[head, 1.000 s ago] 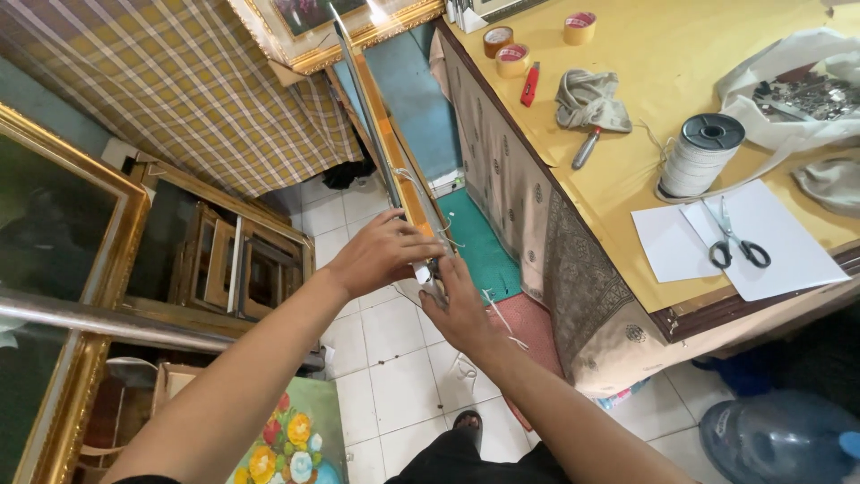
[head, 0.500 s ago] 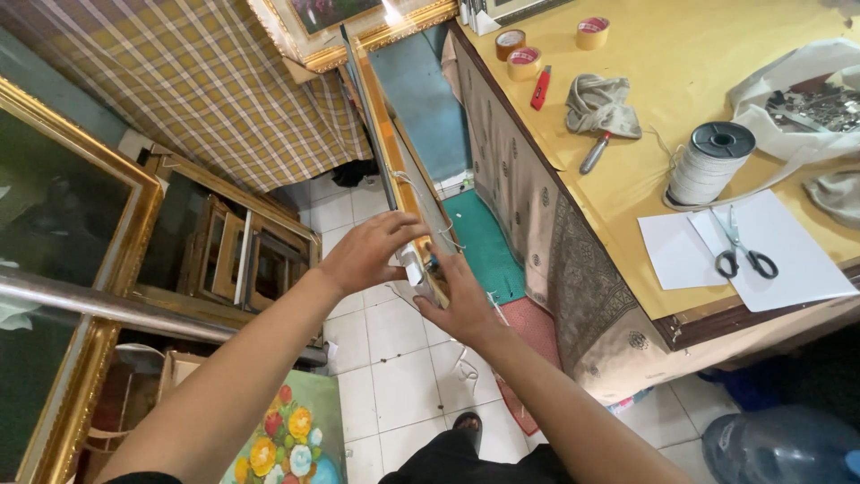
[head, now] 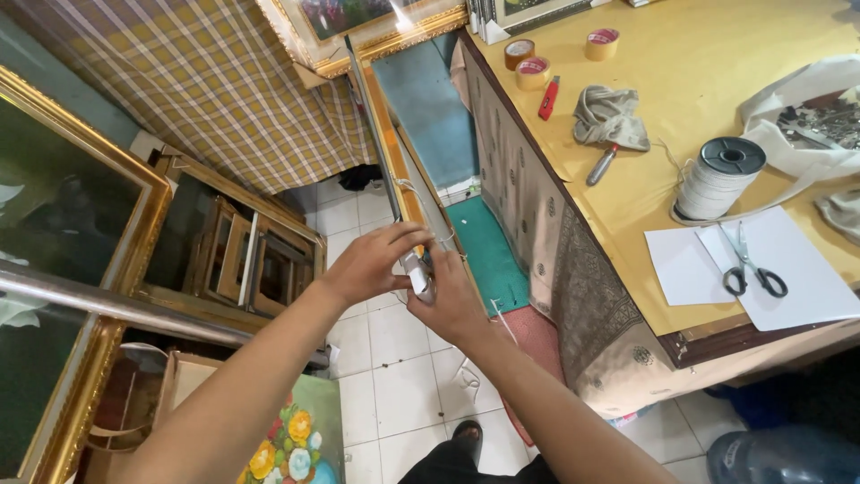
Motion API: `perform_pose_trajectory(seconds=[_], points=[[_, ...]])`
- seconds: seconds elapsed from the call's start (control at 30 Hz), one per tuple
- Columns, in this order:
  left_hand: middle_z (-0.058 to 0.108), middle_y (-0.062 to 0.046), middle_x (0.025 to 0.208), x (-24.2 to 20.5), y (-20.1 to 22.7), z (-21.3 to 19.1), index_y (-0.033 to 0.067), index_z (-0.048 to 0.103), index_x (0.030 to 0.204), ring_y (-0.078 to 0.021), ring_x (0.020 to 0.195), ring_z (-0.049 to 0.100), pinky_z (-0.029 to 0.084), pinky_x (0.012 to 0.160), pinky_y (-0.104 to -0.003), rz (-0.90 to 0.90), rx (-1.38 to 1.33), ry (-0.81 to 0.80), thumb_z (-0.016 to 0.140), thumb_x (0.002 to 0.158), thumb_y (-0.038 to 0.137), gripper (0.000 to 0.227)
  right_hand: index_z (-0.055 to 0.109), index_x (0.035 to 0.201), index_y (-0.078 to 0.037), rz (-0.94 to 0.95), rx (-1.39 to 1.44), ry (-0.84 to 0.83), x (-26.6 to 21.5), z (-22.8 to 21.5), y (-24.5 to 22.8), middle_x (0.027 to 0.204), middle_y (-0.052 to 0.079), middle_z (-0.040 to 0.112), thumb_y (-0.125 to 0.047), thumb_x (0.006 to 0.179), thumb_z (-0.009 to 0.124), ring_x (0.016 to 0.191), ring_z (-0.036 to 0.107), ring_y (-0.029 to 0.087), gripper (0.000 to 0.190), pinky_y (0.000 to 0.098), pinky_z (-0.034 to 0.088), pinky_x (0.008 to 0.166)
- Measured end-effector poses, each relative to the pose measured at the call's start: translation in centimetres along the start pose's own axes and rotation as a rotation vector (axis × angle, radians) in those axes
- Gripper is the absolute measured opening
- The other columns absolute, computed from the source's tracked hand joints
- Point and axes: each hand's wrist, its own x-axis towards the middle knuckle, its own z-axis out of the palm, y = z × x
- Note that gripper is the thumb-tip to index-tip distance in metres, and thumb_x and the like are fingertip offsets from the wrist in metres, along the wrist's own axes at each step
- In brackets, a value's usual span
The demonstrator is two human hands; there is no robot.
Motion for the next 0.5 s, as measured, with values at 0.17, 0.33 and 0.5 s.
perform_pose_trajectory(seconds=[0.17, 0.33, 0.5], points=[[0.056, -0.004, 0.112, 0.4, -0.4, 0.4, 0.0209, 0.046, 0.119, -0.0228, 0.107, 0.054, 0.041, 0.096, -0.037, 0.078, -0.016, 0.051, 0.079, 0.06, 0.017, 0.068, 0.041, 0.122, -0.002, -0.024, -0.017, 0.101, 0.0, 0.8, 0.7, 0.082, 0.012, 0.042, -0.024, 0.063, 0.064, 0.069, 0.054, 0.031, 0.067, 0.0379, 0.044, 0.055], [0.06, -0.003, 0.109, 0.8, -0.1, 0.4, 0.0186, 0.052, 0.115, -0.0196, 0.105, 0.056, 0.037, 0.1, -0.034, 0.12, -0.018, 0.081, 0.08, 0.059, 0.017, 0.062, 0.046, 0.116, -0.001, -0.085, -0.051, 0.197, -0.3, 1.1, 1.5, 0.079, 0.011, 0.042, -0.024, 0.062, 0.064, 0.067, 0.053, 0.031, 0.061, 0.036, 0.044, 0.053], [0.063, 0.001, 0.105, 1.4, 0.1, 0.3, 0.0195, 0.058, 0.11, -0.0153, 0.1, 0.058, 0.033, 0.103, -0.033, 0.123, -0.004, 0.117, 0.079, 0.058, 0.019, 0.056, 0.051, 0.106, 0.0, -0.114, -0.034, 0.25, -0.2, 1.1, 1.7, 0.075, 0.009, 0.04, -0.02, 0.065, 0.06, 0.064, 0.05, 0.029, 0.047, 0.0329, 0.043, 0.054]])
